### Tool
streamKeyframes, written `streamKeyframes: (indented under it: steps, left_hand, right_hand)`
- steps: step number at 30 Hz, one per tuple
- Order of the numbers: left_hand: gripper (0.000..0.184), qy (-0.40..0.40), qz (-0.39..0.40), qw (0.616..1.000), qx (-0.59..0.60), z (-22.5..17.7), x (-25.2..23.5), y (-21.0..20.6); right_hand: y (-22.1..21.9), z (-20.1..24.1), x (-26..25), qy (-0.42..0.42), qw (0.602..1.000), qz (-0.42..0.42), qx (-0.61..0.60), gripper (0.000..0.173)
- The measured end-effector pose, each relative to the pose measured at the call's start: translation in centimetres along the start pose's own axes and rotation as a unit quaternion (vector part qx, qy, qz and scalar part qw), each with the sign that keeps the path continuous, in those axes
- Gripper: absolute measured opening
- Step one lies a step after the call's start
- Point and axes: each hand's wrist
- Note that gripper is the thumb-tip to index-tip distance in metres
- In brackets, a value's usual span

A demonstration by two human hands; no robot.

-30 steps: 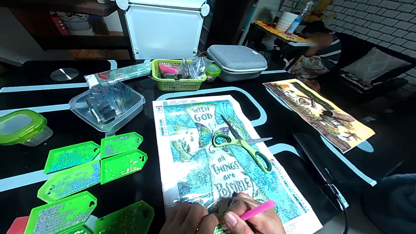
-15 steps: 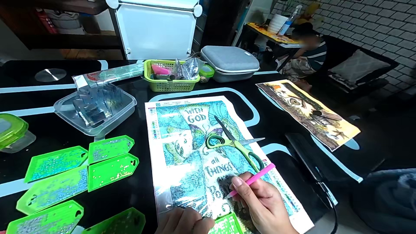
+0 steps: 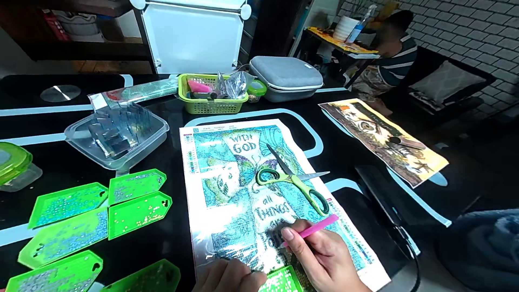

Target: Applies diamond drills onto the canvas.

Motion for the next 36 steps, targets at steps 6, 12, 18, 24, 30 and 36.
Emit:
streamKeyframes:
  steps: [6,12,18,24,30,36]
  left_hand:
    - [0.045,0.002,-0.003,1.000,0.002,-0.1,0.0,0.1]
    - [0.044,-0.001,-0.003,1.000,-0.002,0.0,0.0,0.0]
    - [0.044,0.001,-0.006,1.000,-0.001,-0.1,0.1,0.0]
    - [0.044,-0.004,-0.010,1.000,-0.009,0.0,0.0,-0.2]
    - [0.046,-0.007,-0.001,1.000,-0.011,0.0,-0.2,-0.1]
    - [0.046,-0.005,0.004,1.000,-0.014,0.0,-0.1,0.0]
  right_hand:
    - [0.8,1.4,0.6,-0.071,0.986,0.030,-0.150,0.024]
    - [-0.3,3.1,2.5,-0.020,0.992,0.077,-0.095,0.028]
    - [-0.8,2.8,2.5,-0.005,0.995,0.070,-0.076,0.028]
    - [-0.4,2.9,2.5,-0.030,0.992,0.065,-0.102,0.027]
    - [0.8,1.7,0.3,-0.111,0.978,0.001,-0.177,0.023]
    - [0.3,0.1,0.0,-0.068,0.988,-0.009,-0.136,0.026]
Point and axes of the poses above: each hand's wrist, its own x-axis away from the middle knuckle, its own y-axis out of the back of the hand, z = x × y, and after that the axes turned 11 degrees about -y, right-handed
